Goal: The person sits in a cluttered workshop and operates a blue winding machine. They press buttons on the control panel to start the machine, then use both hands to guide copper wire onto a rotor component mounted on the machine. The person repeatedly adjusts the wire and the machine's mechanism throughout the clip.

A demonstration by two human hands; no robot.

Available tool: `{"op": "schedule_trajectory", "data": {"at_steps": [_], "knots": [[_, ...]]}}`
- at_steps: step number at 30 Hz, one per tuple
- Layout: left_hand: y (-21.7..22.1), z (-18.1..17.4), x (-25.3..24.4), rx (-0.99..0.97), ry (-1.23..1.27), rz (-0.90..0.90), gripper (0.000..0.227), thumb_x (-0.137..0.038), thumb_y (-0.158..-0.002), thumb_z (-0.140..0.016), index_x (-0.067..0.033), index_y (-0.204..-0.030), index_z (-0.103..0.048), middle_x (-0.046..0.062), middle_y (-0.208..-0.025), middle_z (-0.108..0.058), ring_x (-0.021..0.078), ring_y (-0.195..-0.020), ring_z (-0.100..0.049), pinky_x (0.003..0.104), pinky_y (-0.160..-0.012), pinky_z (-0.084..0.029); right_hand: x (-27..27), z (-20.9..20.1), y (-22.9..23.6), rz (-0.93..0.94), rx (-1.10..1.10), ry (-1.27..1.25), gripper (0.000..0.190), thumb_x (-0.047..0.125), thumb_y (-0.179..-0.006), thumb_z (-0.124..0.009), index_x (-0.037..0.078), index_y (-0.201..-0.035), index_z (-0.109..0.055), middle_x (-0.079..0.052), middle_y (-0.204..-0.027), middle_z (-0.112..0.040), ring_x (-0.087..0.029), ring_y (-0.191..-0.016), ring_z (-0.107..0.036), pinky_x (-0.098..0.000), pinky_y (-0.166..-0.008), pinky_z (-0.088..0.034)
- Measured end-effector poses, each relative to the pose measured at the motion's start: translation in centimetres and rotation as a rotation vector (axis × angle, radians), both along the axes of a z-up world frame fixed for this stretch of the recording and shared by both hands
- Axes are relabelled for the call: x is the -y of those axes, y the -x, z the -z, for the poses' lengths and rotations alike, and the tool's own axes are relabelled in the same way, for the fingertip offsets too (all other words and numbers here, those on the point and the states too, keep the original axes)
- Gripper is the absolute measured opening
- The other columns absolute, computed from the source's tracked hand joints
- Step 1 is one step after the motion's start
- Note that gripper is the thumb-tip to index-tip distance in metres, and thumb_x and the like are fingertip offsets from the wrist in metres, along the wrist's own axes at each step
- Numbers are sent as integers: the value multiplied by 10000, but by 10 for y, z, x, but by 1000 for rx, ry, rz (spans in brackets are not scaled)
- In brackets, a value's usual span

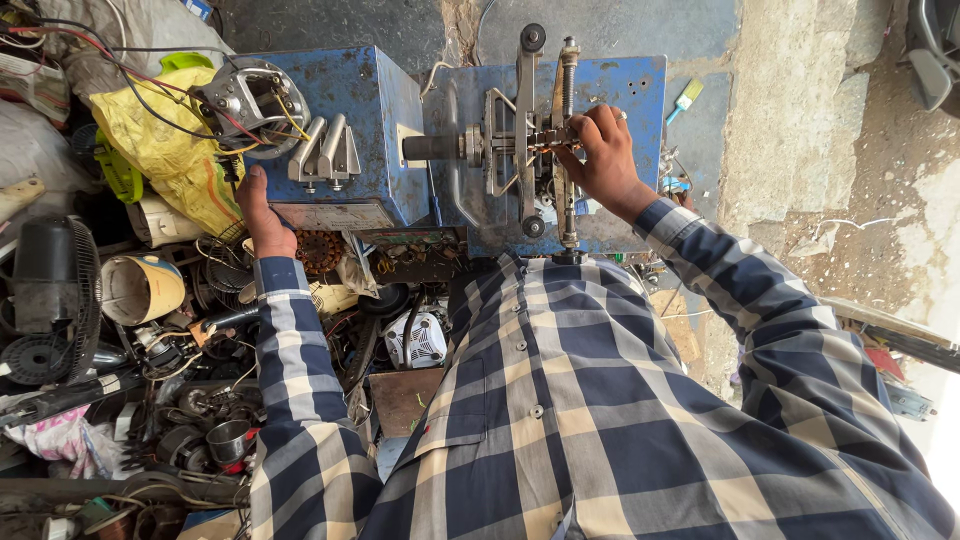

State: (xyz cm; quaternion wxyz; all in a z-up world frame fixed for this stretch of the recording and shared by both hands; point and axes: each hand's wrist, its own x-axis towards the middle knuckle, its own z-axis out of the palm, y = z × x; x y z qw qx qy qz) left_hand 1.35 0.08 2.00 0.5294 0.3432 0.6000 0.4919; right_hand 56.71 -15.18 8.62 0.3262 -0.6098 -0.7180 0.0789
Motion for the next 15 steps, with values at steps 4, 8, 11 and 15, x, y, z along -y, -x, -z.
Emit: {"op": "schedule_trajectory", "data": {"at_steps": [4, 8, 11, 15], "knots": [[-3, -6, -1, 50, -15, 47, 791, -567, -848, -800, -31, -1359, -523, 99, -1333, -544, 235, -1275, -534, 419, -1130, -432, -1, -3, 1, 0, -22, -12, 420, 125, -883, -856, 37, -1189, -581, -123, -1064, -525, -326, -986, -517, -462, -837, -450], [-4, -3, 0, 23, 4, -10, 794, -560, -855, -810, -58, -1372, -478, 91, -1336, -550, 228, -1292, -540, 399, -1134, -448, -1, -3, 2, 2, -31, -19, 401, 137, -904, -860, 40, -1180, -586, -118, -1045, -529, -320, -975, -524, -461, -830, -448], [0, 4, -1, 31, -23, 78, 783, -585, -867, -787, -13, -1348, -554, 98, -1300, -586, 251, -1262, -567, 418, -1114, -470, -3, -4, 2, 6, -27, -24, 403, 137, -894, -856, 38, -1171, -580, -121, -1047, -535, -324, -972, -526, -462, -831, -448], [10, 13, 4, -5, 18, 2, 762, -545, -860, -788, -65, -1367, -481, 73, -1314, -554, 217, -1262, -547, 400, -1120, -454, 1, -7, 4, -11, -26, -1, 378, 126, -913, -851, 36, -1154, -574, -124, -1044, -534, -315, -956, -525, -464, -826, -442]]}}
